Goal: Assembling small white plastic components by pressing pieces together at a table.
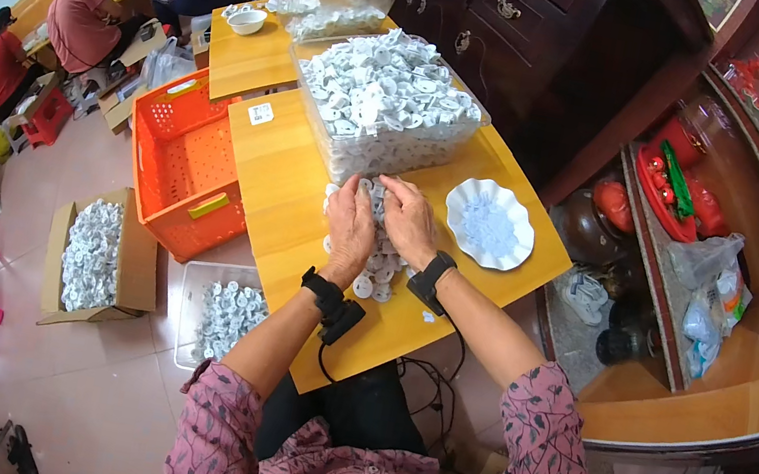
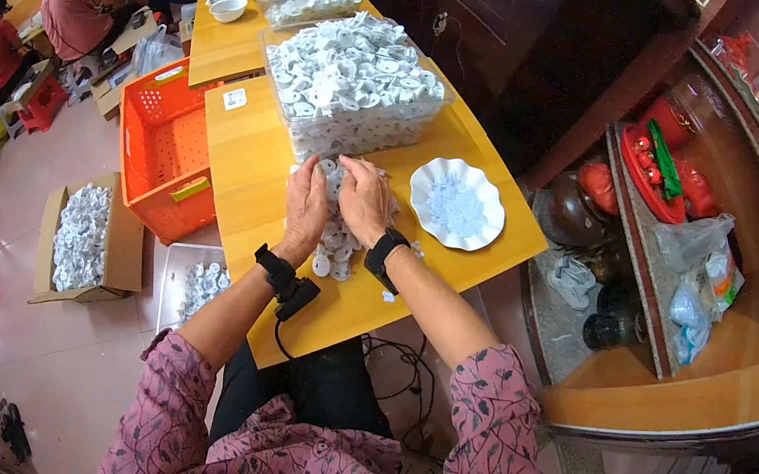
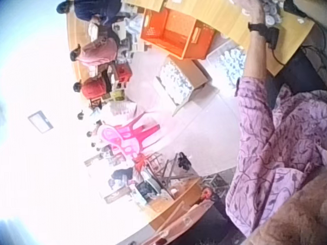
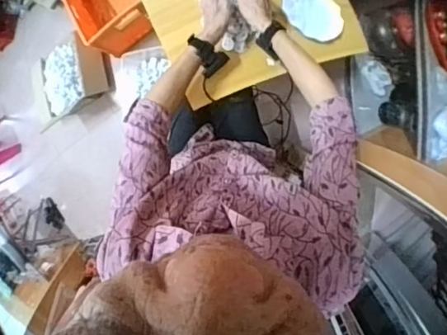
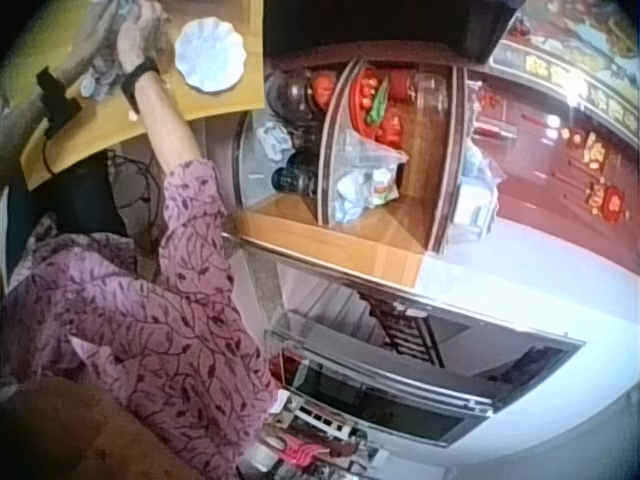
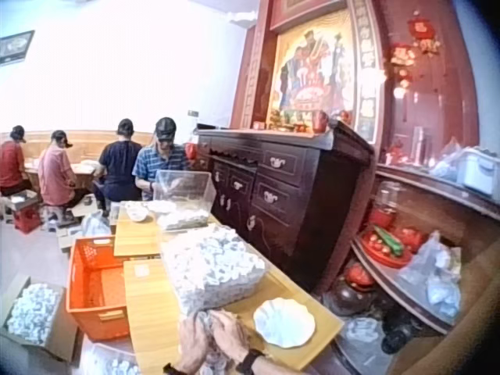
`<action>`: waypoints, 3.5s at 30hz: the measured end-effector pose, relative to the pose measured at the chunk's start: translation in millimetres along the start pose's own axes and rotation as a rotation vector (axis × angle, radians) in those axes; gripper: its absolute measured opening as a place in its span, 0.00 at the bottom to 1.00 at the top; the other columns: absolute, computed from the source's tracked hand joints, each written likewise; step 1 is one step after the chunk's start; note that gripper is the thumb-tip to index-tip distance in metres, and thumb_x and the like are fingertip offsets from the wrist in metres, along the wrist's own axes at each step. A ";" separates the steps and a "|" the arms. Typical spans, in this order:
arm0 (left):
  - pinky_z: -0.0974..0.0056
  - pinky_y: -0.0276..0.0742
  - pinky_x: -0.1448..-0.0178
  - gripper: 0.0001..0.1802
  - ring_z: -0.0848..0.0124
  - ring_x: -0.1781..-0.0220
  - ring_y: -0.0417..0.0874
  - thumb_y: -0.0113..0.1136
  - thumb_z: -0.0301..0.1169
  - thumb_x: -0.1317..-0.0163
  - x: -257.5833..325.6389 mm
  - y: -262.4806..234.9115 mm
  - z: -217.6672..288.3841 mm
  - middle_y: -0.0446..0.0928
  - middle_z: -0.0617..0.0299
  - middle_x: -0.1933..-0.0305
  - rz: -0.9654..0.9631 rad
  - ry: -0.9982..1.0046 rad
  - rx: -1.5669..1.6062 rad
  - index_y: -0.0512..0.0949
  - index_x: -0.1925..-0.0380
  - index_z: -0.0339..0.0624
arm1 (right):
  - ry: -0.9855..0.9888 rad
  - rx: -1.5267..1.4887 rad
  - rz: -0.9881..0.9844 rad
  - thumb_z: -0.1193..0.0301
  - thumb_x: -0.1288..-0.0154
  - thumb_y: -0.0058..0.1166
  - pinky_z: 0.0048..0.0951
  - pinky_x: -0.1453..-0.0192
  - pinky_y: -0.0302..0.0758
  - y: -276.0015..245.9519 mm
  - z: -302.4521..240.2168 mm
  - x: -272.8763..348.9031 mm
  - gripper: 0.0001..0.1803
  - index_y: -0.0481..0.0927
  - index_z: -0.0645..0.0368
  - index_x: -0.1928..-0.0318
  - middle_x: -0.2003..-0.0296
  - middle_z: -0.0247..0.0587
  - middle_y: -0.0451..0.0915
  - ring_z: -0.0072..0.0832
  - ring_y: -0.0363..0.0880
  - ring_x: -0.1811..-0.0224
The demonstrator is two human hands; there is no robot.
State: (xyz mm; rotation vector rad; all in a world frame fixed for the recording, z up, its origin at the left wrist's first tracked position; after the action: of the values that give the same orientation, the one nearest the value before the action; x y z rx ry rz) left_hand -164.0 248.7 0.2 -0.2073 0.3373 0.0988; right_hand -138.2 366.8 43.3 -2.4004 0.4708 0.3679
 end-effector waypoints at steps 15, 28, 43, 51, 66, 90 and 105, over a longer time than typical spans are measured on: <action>0.57 0.69 0.34 0.19 0.55 0.39 0.75 0.53 0.30 0.28 -6.4 -9.3 24.3 0.76 0.47 0.45 -0.064 0.082 -0.022 0.73 0.41 0.32 | -0.052 0.075 0.009 0.78 0.37 0.51 0.40 0.47 0.77 -12.4 -5.8 -7.7 0.16 0.82 0.64 0.49 0.56 0.54 0.80 0.49 0.80 0.54; 0.45 0.67 0.38 0.35 0.43 0.43 0.70 0.68 0.42 0.39 -98.9 -16.9 104.4 0.70 0.37 0.44 0.110 0.552 -0.456 0.68 0.40 0.28 | -0.033 0.366 0.159 0.59 0.42 0.60 0.45 0.34 0.70 -102.4 -4.3 -107.7 0.36 0.70 0.66 0.36 0.40 0.58 0.70 0.52 0.72 0.39; 0.36 0.66 0.41 0.52 0.39 0.37 0.67 0.68 0.61 0.44 -143.0 23.2 84.9 0.67 0.35 0.38 -0.307 0.311 -0.681 0.61 0.34 0.32 | 0.003 0.388 -0.228 0.56 0.57 0.76 0.37 0.41 0.75 -97.6 5.9 -167.1 0.45 0.76 0.62 0.39 0.48 0.53 0.76 0.41 0.77 0.45; 0.35 0.69 0.46 0.40 0.41 0.40 0.69 0.71 0.54 0.45 -151.9 26.5 88.9 0.71 0.40 0.43 -0.230 0.277 -0.611 0.68 0.42 0.37 | 0.170 0.252 -0.430 0.58 0.60 0.77 0.28 0.63 0.79 -89.4 -5.1 -176.7 0.43 0.77 0.62 0.41 0.57 0.45 0.82 0.27 0.82 0.64; 0.38 0.70 0.40 0.37 0.41 0.38 0.70 0.58 0.59 0.35 -167.0 32.8 89.0 0.74 0.41 0.41 -0.154 0.180 -0.578 0.72 0.35 0.45 | 0.361 -0.020 -0.569 0.70 0.63 0.71 0.25 0.65 0.78 -71.1 -32.6 -168.7 0.51 0.67 0.67 0.32 0.58 0.50 0.81 0.29 0.83 0.65; 0.47 0.62 0.33 0.25 0.47 0.45 0.78 0.53 0.54 0.33 -186.4 24.7 76.1 0.79 0.43 0.47 -0.056 0.128 -0.198 0.82 0.50 0.47 | 0.195 -0.045 -0.452 0.78 0.60 0.70 0.29 0.72 0.76 -34.6 -32.2 -189.9 0.45 0.69 0.71 0.36 0.69 0.45 0.83 0.28 0.80 0.75; 0.61 0.73 0.40 0.24 0.61 0.46 0.79 0.64 0.49 0.38 -188.5 14.0 75.3 0.78 0.51 0.48 0.039 0.113 0.136 0.84 0.53 0.40 | 0.012 -0.130 -0.389 0.77 0.60 0.63 0.37 0.58 0.79 -26.8 -57.4 -181.1 0.29 0.75 0.80 0.54 0.63 0.59 0.82 0.40 0.82 0.60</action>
State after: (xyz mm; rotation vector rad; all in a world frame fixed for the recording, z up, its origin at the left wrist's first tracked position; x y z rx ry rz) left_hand -318.9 267.1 130.8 -0.0712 0.4592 0.1023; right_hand -281.1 391.7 168.9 -2.5481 -0.0223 0.2150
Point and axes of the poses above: each hand's wrist, its own x-axis away from the middle knuckle, its own y-axis out of the palm, z = x × y, the point moved 4 cm from there along -x, towards the middle knuckle
